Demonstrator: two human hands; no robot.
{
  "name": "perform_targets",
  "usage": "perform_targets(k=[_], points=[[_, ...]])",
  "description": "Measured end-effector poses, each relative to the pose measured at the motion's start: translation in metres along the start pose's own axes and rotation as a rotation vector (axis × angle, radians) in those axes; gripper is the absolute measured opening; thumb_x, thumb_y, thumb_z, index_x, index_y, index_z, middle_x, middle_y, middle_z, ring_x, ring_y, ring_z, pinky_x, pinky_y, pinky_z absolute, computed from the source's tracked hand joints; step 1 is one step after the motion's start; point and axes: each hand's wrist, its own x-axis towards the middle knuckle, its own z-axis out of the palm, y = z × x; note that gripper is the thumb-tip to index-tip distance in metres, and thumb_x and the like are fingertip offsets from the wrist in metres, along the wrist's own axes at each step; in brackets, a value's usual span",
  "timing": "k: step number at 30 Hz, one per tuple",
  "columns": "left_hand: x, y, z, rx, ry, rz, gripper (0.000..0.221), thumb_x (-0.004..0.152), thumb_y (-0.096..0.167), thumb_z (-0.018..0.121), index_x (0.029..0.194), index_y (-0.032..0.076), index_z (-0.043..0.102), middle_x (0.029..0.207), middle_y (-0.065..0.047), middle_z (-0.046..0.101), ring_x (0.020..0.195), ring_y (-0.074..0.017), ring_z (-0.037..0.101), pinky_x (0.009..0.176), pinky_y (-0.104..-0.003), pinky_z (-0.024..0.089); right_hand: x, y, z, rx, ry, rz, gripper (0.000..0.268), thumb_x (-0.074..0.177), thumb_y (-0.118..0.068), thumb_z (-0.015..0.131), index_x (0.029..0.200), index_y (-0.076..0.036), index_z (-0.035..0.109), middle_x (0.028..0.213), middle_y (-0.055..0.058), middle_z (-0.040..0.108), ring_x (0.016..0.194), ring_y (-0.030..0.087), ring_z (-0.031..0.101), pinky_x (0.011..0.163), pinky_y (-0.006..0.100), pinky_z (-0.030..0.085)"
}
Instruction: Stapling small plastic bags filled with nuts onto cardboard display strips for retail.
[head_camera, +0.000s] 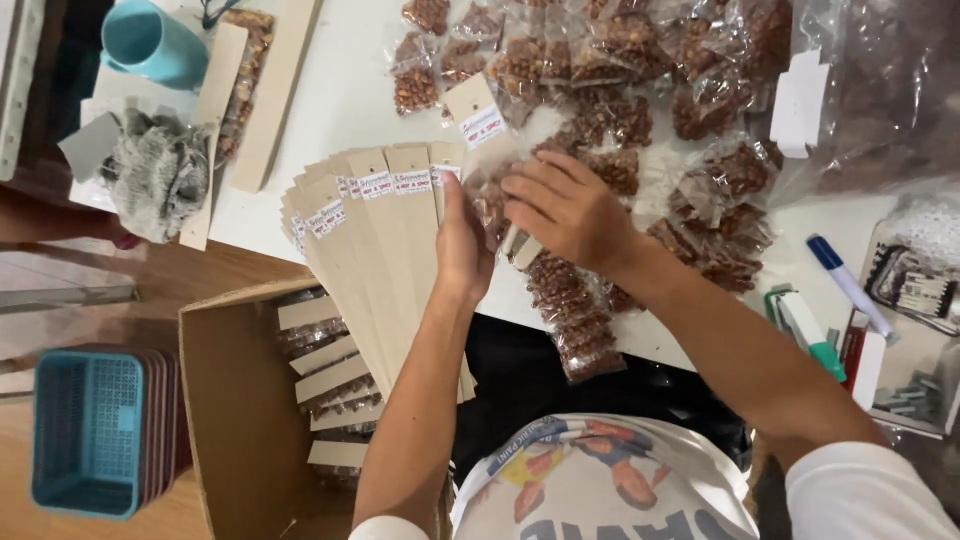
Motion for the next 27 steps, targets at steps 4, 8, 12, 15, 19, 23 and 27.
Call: perform_targets(k=[4, 8, 12, 15, 19, 23, 27], points=[[0.023, -0.023, -0.024, 0.15, -0.016, 0.17, 0.037, 0.104, 0.035, 0.063, 0.125, 0.005, 0.068, 0.11, -0.015, 0.072, 0.101, -0.0242, 0.07, 0.089, -0.049, 0.058, 0.001, 0.001, -0.007, 0.011, -0.008, -0.025, 0.01, 0.1, -0.013, 0.072, 0.093, -0.008, 0.069, 0.105, 0.007, 0.073, 0.106, 0.026, 0.071, 0.098, 0.046, 0.058], [0.005, -0.01, -0.009, 0.332, -0.002, 0.426, 0.029, 0.106, 0.032, 0.061, 0.114, 0.008, 0.077, 0.096, -0.009, 0.075, 0.092, -0.013, 0.064, 0.085, -0.038, 0.059, -0.008, 0.019, 0.007, 0.225, 0.09, 0.073, 0.015, 0.1, -0.019, 0.073, 0.09, -0.008, 0.071, 0.096, 0.009, 0.073, 0.095, 0.029, 0.073, 0.088, 0.045, 0.059], [-0.018, -0.004, 0.007, 0.538, -0.08, 0.555, 0.033, 0.107, 0.036, 0.048, 0.081, 0.016, 0.053, 0.067, 0.009, 0.033, 0.064, -0.0051, 0.03, 0.059, -0.025, 0.025, 0.037, 0.007, -0.01, 0.601, 0.185, 0.985, 0.023, 0.109, -0.028, 0.057, 0.116, -0.006, 0.059, 0.095, 0.009, 0.07, 0.071, 0.015, 0.068, 0.052, 0.023, 0.057], [-0.019, -0.016, 0.003, 0.564, -0.055, 0.488, 0.038, 0.106, 0.037, 0.051, 0.117, 0.008, 0.073, 0.061, 0.008, 0.039, 0.051, -0.0048, 0.035, 0.044, -0.026, 0.03, 0.07, 0.017, -0.003, 1.179, 0.257, 1.491, 0.044, 0.092, -0.056, 0.055, 0.095, -0.012, 0.061, 0.072, -0.003, 0.063, 0.058, 0.009, 0.066, 0.045, 0.021, 0.053], [-0.019, -0.024, -0.005, 0.614, -0.108, 0.523, 0.04, 0.106, 0.043, 0.051, 0.115, 0.01, 0.072, 0.067, 0.008, 0.046, 0.054, -0.0048, 0.037, 0.046, -0.026, 0.033, 0.087, 0.008, -0.016, 1.155, 0.18, 1.545, 0.059, 0.084, -0.069, 0.046, 0.077, -0.013, 0.06, 0.06, -0.003, 0.057, 0.044, 0.011, 0.056, 0.038, 0.023, 0.045], [-0.024, -0.03, -0.007, 0.812, -0.196, 0.691, 0.043, 0.108, 0.035, 0.05, 0.132, 0.004, 0.065, 0.134, -0.016, 0.068, 0.124, -0.0257, 0.067, 0.101, -0.037, 0.056, 0.078, 0.005, -0.022, 1.012, 0.117, 1.499, 0.061, 0.082, -0.075, 0.045, 0.072, -0.016, 0.059, 0.056, -0.005, 0.054, 0.041, 0.008, 0.058, 0.039, 0.021, 0.043], [-0.047, -0.026, -0.004, 0.91, -0.137, 0.732, 0.035, 0.11, 0.027, 0.047, 0.134, 0.008, 0.063, 0.096, -0.005, 0.076, 0.065, -0.0106, 0.056, 0.067, -0.031, 0.049, 0.085, -0.002, -0.03, 1.112, 0.18, 1.628, 0.057, 0.086, -0.066, 0.044, 0.066, -0.016, 0.06, 0.048, -0.001, 0.054, 0.035, 0.013, 0.054, 0.032, 0.023, 0.038]])
